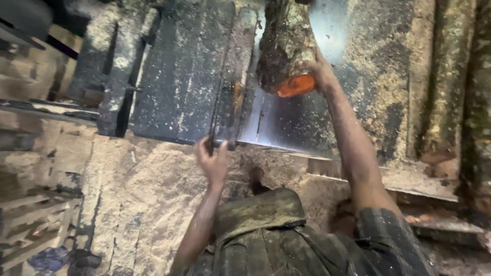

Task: The person positions wooden logs against a table saw and pushes them through the blade to cut them.

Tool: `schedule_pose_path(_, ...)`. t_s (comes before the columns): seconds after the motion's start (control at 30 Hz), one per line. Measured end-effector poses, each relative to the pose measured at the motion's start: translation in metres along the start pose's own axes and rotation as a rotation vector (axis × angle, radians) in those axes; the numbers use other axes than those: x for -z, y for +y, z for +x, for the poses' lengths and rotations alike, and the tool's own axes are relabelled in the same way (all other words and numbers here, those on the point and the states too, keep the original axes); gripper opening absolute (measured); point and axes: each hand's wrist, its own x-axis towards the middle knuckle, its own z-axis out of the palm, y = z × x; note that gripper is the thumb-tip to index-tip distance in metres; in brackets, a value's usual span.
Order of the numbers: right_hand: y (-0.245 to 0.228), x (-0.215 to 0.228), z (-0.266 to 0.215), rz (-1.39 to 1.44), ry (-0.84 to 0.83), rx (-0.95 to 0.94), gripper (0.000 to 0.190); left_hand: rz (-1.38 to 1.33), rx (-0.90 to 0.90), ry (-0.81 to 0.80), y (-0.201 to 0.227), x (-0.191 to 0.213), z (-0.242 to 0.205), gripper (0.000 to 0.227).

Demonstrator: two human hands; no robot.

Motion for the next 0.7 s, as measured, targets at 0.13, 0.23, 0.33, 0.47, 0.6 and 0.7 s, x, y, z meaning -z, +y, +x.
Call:
schedule_pose_path(0.13, 0.011, 0.023, 0.037, 0.102, -0.059, 0.051, 0.087, -0.029, 0.271, 0.005, -0.069, 0.024, 0.009, 0.041)
schedule_pose_path(0.23, 0.004, 0.032, 0.062, 0.094, -0.029, 0.013, 0.086, -0.319, 0.536, -0.196, -0.104, 0.012, 0.024, 0.044)
schedule_pose_path(0.33, -0.005, 0.039, 0.078, 0.021, 0.073, -0.103, 0.087, -0.376, 0.54, -0.192, -0.102, 0.012, 0.026, 0.044)
schedule_pose_path(0.47, -0.004, 0.055, 0.124, 0.041, -0.003, 0.072, 0.072, -0.095, 0.48, -0.173, -0.053, 0.03, 0.027, 0.05)
schedule_pose_path(0.6, 0.008, 0.055, 0.138, -0.041, 0.251, 0.165, 0.061, 0.274, 0.087, -0.201, -0.009, 0.02, 0.062, 0.073)
schedule_pose_path(0.7, 0.093, 0.025, 0.08, 0.153, 0.25, 0.306, 0.063, 0.488, 0.265, -0.436, 0.019, -0.05, 0.147, 0.095)
